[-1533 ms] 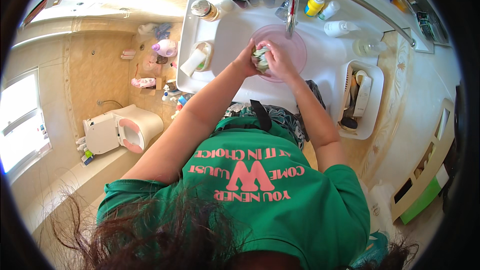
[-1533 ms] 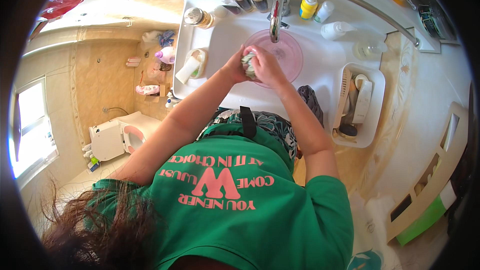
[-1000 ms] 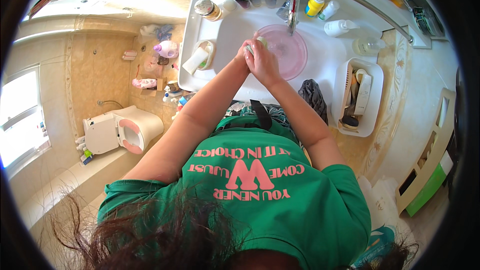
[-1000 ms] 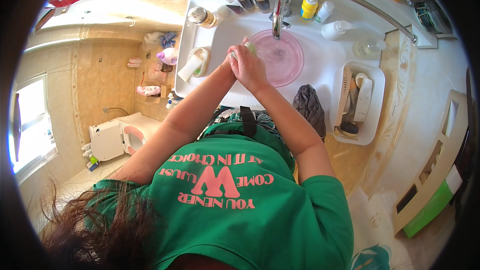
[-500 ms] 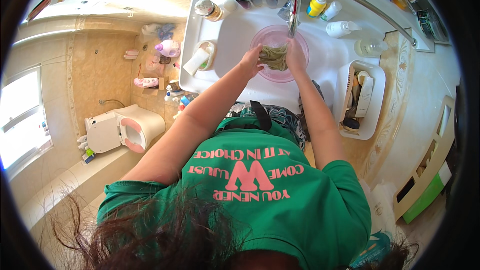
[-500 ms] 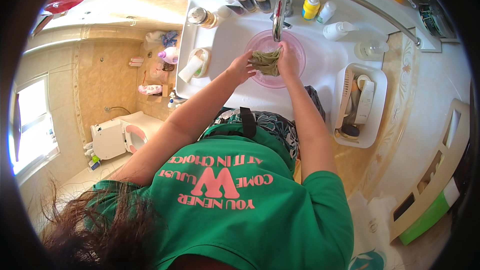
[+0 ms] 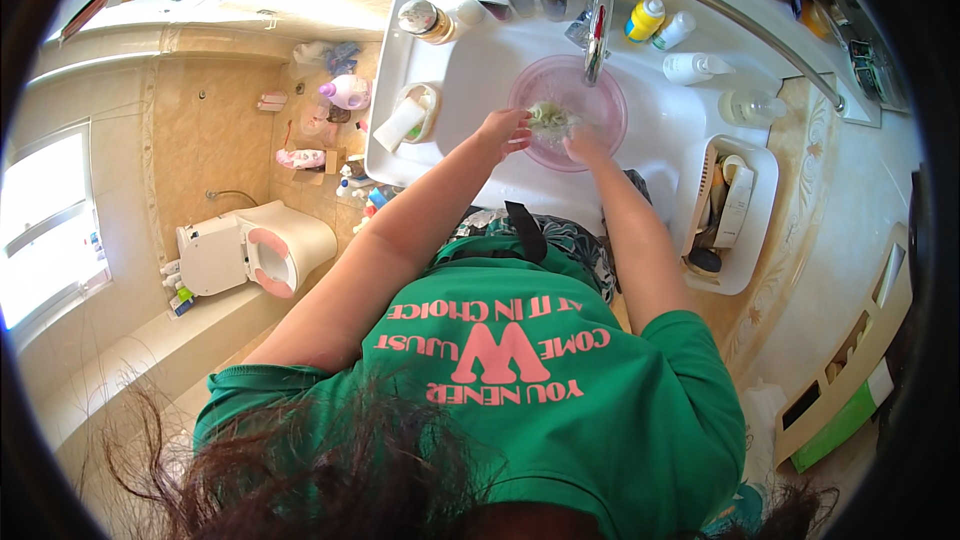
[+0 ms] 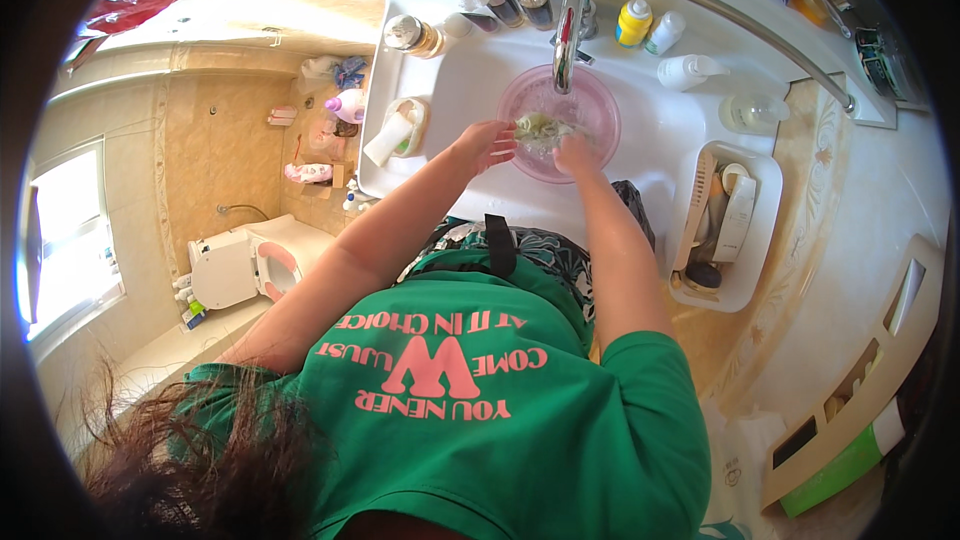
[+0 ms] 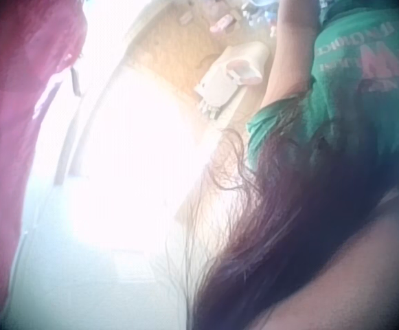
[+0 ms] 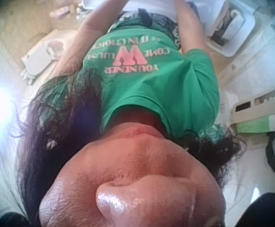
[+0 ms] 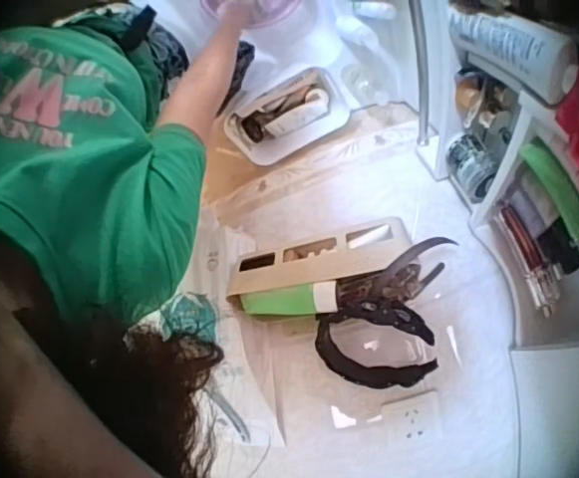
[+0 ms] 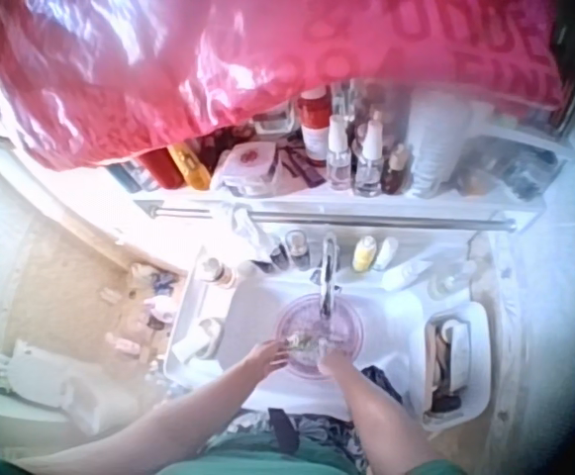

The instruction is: The person is washing a cloth in a pink basin inside a bathroom sink, repeatedly scrubbing and wringing it by hand.

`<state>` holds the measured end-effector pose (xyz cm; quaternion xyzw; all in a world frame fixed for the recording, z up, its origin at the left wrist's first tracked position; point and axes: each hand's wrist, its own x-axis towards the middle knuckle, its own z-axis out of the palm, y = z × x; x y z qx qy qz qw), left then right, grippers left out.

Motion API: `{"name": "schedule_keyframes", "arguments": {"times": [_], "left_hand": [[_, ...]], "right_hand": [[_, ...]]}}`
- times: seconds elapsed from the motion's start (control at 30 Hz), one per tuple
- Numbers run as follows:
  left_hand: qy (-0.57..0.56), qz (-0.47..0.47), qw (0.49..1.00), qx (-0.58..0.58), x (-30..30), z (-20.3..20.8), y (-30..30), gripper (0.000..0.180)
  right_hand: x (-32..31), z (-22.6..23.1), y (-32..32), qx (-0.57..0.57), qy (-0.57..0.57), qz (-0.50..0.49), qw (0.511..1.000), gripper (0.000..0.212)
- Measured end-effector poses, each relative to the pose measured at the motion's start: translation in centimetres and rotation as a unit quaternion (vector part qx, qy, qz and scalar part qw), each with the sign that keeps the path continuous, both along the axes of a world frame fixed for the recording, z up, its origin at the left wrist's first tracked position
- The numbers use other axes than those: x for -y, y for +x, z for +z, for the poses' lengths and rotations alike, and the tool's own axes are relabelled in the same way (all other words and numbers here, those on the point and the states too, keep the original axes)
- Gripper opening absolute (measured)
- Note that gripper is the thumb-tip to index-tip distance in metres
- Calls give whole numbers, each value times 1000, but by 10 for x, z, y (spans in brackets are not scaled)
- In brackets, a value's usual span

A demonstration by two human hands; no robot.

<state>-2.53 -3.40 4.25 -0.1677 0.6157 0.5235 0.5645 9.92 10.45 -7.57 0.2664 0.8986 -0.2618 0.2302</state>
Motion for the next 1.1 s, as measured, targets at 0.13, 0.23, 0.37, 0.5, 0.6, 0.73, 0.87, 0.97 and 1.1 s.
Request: {"name": "schedule_keyframes", "arguments": {"times": [0.13, 0.23, 0.37, 0.5, 0.6, 0.73, 0.87, 0.97, 1.1], "left_hand": [[-41, 22, 999, 16, -7, 14, 4, 38], [-62, 76, 994, 53, -18, 44, 5, 46], [18, 147, 983, 108, -21, 55, -1, 55], [437, -10, 836, 333, -3, 12, -34, 49], [422, 25, 869, 256, -2, 22, -23, 47], [324, 82, 927, 170, -11, 32, -7, 44], [231, 109, 962, 94, -21, 35, 4, 42], [179, 113, 976, 43, -24, 34, 10, 40], [133, 95, 987, -10, -23, 32, 14, 38]], "right_hand": [[-17, 7, -14, -222, -296, -83, 925, 26], [4, 96, -22, -299, -506, -220, 778, 18], [27, 160, -32, -408, -446, -159, 781, 18], [57, 217, -30, -447, -353, -80, 818, 23], [74, 225, -30, -465, -284, -50, 837, 23], [77, 237, -32, -466, -159, -27, 870, 20], [73, 219, -38, -519, -110, -48, 846, 18], [69, 213, -43, -533, -87, -63, 839, 18], [65, 209, -49, -527, -115, -122, 833, 18]]}}
